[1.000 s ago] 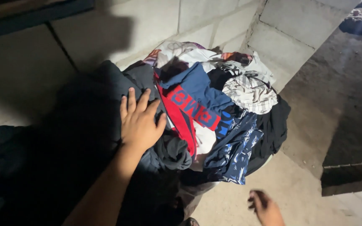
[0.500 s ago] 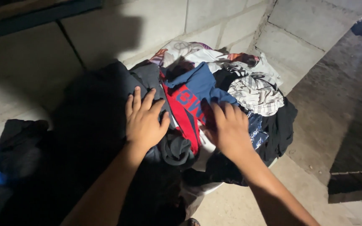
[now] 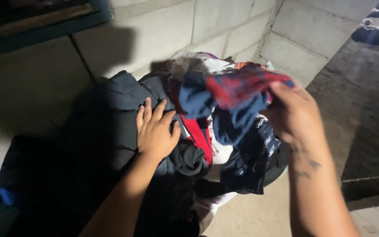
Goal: The person picks up items of clothing from a pile, folds them, and places them onto a shelf inside a closet.
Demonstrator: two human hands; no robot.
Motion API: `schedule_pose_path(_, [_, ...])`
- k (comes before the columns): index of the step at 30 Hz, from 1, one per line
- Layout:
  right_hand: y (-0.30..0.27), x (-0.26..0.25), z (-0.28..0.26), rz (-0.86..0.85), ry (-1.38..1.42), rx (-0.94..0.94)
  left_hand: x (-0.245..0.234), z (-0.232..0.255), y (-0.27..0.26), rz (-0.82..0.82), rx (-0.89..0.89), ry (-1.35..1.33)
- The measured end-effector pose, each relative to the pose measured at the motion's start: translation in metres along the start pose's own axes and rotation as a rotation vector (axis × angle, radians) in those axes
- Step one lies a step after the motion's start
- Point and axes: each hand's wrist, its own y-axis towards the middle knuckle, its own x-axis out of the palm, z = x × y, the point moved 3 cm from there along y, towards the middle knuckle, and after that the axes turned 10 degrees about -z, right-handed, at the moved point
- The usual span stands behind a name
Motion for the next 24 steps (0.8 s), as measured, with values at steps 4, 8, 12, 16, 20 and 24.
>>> schedule_pose_path(4, [-0.042,-0.036,-0.026,-0.164,0.146,-0.066,-0.005,-0.001,-0.001,-0.008,0.047,-0.024])
schedule_pose_path(8, [-0.102,-0.076,-0.047,0.383,-0.24,0.026,-0.006,0.001,-0.004,0.035,0.09,0.008])
schedule_pose_path(12, [-0.157,-0.135,-0.06,0.623,-0.911,0.228,-0.006,0.0,-0.007,0.044,0.106,0.062])
schedule_pose_path(16, [-0.197,-0.104,-0.069,0.819,-0.91,0.431,0.002,-0.006,-0.006,0.062,0.152,0.057])
schedule_pose_path(20, [-0.237,-0.124,-0.054,0.842,-0.958,0.7,0.0,-0.002,0.0,-0.139,0.09,-0.469])
schedule_pose_path(24, [-0.269,-0.139,-0.037,0.828,-0.541,0.614,-0.048,0.057,-0.011,-0.518,-0.131,-0.847])
